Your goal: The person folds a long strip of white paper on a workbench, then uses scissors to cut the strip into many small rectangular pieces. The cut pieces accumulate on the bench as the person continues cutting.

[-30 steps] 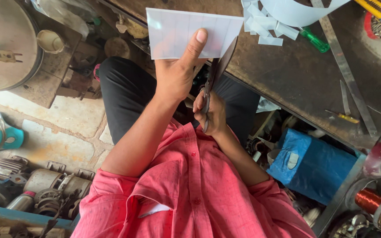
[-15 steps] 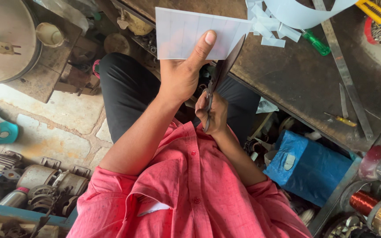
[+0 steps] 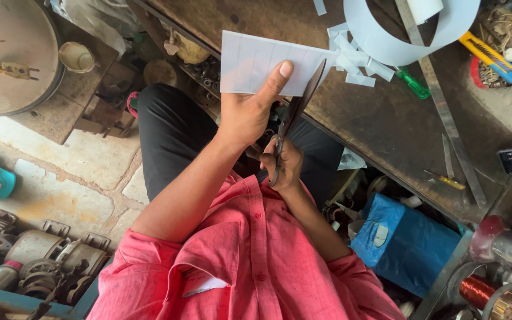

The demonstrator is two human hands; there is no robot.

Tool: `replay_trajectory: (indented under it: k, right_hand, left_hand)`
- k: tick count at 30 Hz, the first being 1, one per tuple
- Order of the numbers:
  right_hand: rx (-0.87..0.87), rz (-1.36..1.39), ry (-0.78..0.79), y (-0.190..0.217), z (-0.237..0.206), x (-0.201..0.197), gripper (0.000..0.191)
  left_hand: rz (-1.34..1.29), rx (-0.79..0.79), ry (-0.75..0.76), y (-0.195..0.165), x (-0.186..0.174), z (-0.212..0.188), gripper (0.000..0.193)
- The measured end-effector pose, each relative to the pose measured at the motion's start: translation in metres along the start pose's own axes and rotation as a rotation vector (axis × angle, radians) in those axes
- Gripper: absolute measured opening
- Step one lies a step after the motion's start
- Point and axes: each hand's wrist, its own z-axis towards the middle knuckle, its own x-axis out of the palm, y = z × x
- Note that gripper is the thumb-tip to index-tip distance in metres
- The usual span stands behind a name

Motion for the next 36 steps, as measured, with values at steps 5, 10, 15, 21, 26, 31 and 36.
replay_trajectory:
  k: [5, 10, 15, 21, 26, 31, 36]
  right_hand:
    - [-0.059, 0.03, 0.036, 0.005, 0.005, -0.004, 0.069]
    - [-0.07, 0.064, -0.003, 0.004, 0.004, -0.007, 0.077]
    - [-0.043, 0.064, -0.032, 0.004, 0.002, -0.005, 0.077]
    - [-0.046, 0.087, -0.048, 0.008, 0.003, -0.001, 0.064]
    - [-0.043, -0.086, -0.08, -0.006, -0.006, 0.0, 0.051]
    - [-0.011, 0.354, -0.057, -0.04, -0.003, -0.001, 0.047]
    - [0.001, 0.261, -0.186, -0.069, 0.019, -0.012, 0.052]
  left_hand:
    - [0.09, 0.081, 0.087, -0.004, 0.002, -0.011, 0.024]
    - [-0.037, -0.279, 0.119, -0.011, 0.004, -0.027, 0.022]
    - [0.112, 0.03, 0.141, -0.011, 0.005, -0.023, 0.021]
    - [0.063, 0.019, 0.149, -0.006, 0.002, -0.023, 0.021]
    - [0.116, 0.047, 0.129, -0.002, 0.0, -0.022, 0.021]
    - [0.068, -0.053, 0.084, 0.002, -0.006, -0.014, 0.025]
    - [0.105, -0.353, 0.1, 0.019, -0.007, -0.004, 0.038]
